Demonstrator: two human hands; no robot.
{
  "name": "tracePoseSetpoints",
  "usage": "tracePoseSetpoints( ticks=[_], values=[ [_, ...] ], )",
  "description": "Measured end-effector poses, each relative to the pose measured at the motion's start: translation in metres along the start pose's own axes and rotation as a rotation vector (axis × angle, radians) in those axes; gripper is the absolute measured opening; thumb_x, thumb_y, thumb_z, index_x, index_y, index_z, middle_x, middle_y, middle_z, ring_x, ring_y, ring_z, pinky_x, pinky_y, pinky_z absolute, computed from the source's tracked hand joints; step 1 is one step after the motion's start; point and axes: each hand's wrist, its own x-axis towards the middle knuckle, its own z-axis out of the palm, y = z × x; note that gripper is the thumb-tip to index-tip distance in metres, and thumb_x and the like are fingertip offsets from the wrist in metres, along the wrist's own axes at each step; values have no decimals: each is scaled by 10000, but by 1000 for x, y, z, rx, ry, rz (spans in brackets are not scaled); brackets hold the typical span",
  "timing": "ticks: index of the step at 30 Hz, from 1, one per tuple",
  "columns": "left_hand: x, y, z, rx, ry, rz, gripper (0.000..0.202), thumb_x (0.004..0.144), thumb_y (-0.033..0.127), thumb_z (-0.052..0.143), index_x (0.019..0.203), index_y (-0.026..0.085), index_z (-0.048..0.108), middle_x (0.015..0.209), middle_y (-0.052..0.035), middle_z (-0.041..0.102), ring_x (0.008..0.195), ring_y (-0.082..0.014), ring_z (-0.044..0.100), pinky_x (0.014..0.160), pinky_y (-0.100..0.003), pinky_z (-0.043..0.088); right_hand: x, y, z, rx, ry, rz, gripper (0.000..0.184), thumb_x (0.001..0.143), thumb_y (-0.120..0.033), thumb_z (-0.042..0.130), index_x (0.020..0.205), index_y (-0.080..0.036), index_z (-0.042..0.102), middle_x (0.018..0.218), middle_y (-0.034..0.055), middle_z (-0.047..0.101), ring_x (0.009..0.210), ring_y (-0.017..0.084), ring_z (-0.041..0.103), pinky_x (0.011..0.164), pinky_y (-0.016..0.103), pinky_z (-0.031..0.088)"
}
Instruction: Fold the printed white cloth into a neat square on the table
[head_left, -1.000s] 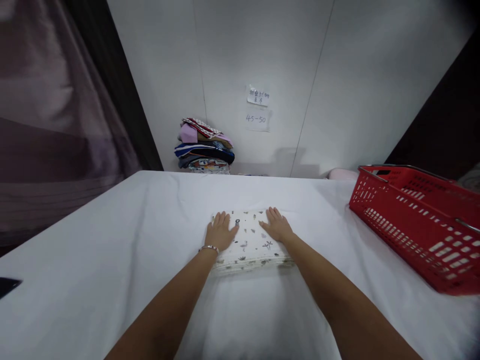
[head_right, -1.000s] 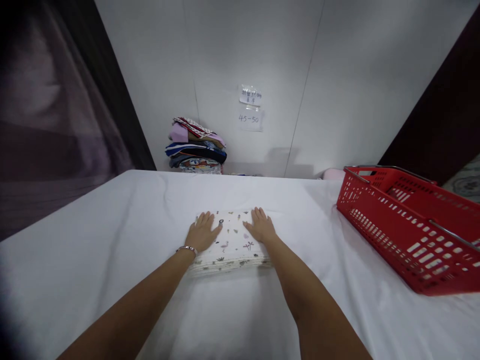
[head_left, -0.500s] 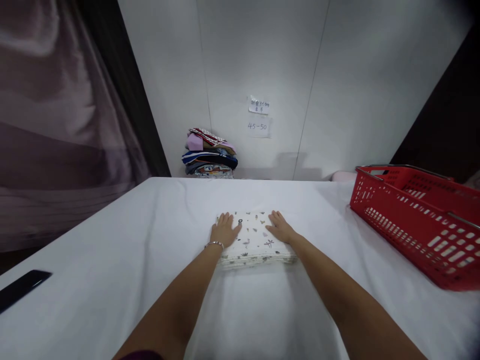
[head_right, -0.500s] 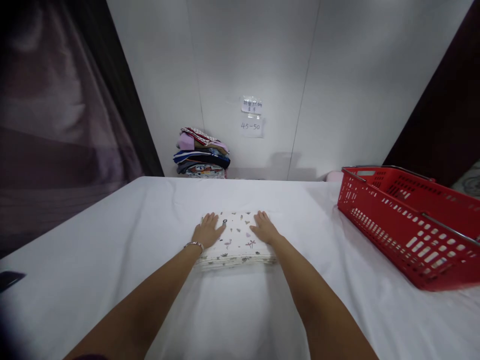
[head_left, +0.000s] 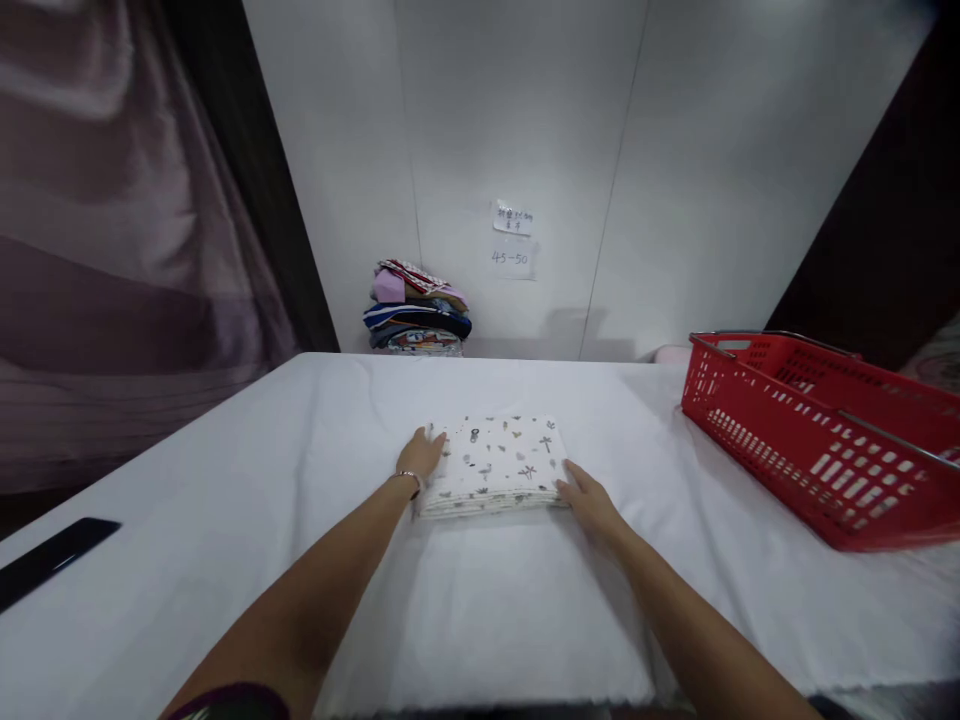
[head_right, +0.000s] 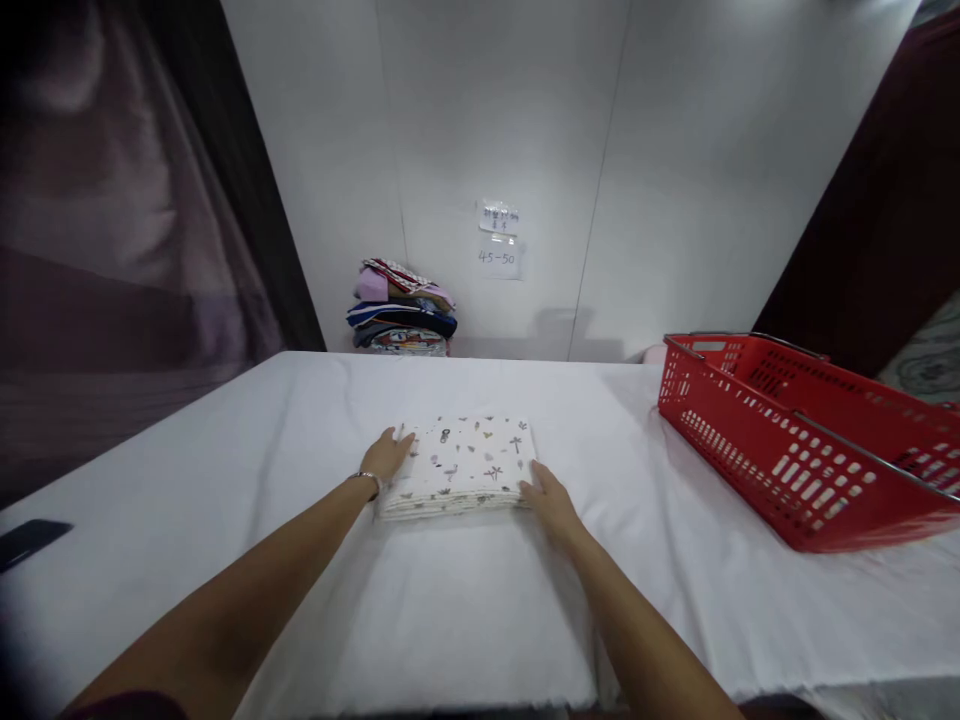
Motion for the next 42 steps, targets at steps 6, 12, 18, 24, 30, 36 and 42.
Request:
tracePoseSetpoints(
  ticks=[6, 12, 18, 24, 30, 36, 42],
  values=[
    [-28, -13, -11, -312, -119, -196, 620, 667, 501, 619, 1121, 89, 526, 1109, -184, 618, 1063, -296, 561, 806, -305, 433, 7, -7, 3, 104, 99, 49, 655, 658, -291, 627, 1272, -114, 483, 1255, 137, 530, 1149, 273, 492, 985, 397, 363],
    [-69, -3, -5, -715, -327, -275, 504, 723, 353, 633, 1137, 101, 496, 1013, -155, 663, 849, -226, 651, 668, -282, 505, 37, -2, -15, 227, 84, 55, 788, 603, -183, 620, 1343, -82, 368, 1045, 120, 641, 890, 246, 623, 781, 350, 492],
    [-99, -1, -1, -990, -363, -330, 594, 772, 352, 608, 1264, 124, 367, 959, -133, 669, 696, -171, 657, 637, -287, 532, 32, 7, -18, -177, 283, -224, 500, 714, -234, 516, 1194, -94, 541, 1195, 151, 562, 1120, 278, 494, 958, 442, 373],
    [-124, -9, -6, -1140, -358, -369, 532, 749, 315, 630, 1198, 96, 447, 907, -132, 657, 639, -159, 638, 641, -308, 532, -10, -21, 29, -356, 141, -814, 288, 806, -203, 467, 1050, -209, 621, 1125, 76, 615, 1141, 240, 476, 967, 466, 358],
    [-147, -8, -12, -1137, -426, -365, 497, 663, 257, 691, 1102, 113, 507, 834, -85, 657, 705, -175, 644, 655, -284, 524, -32, -60, 83, -396, -80, -993, 282, 822, -203, 512, 1096, -204, 580, 1120, 77, 611, 1133, 242, 463, 952, 451, 355],
    [-144, -6, -3, -1040, -384, -343, 590, 647, 111, 628, 1196, 126, 413, 647, 23, 595, 508, -115, 579, 517, -232, 485, -30, -72, 111, -390, -143, -967, 289, 810, -159, 504, 1091, -191, 567, 1074, 80, 618, 1010, 199, 527, 882, 370, 411],
    [-145, -10, 6, -897, -332, -268, 681, 652, 100, 581, 1279, 121, 314, 586, 56, 554, 428, -98, 539, 430, -194, 427, -36, -65, 121, -388, -86, -980, 275, 841, -153, 458, 1096, -183, 555, 1057, 84, 620, 987, 199, 532, 862, 367, 415]
  ],
)
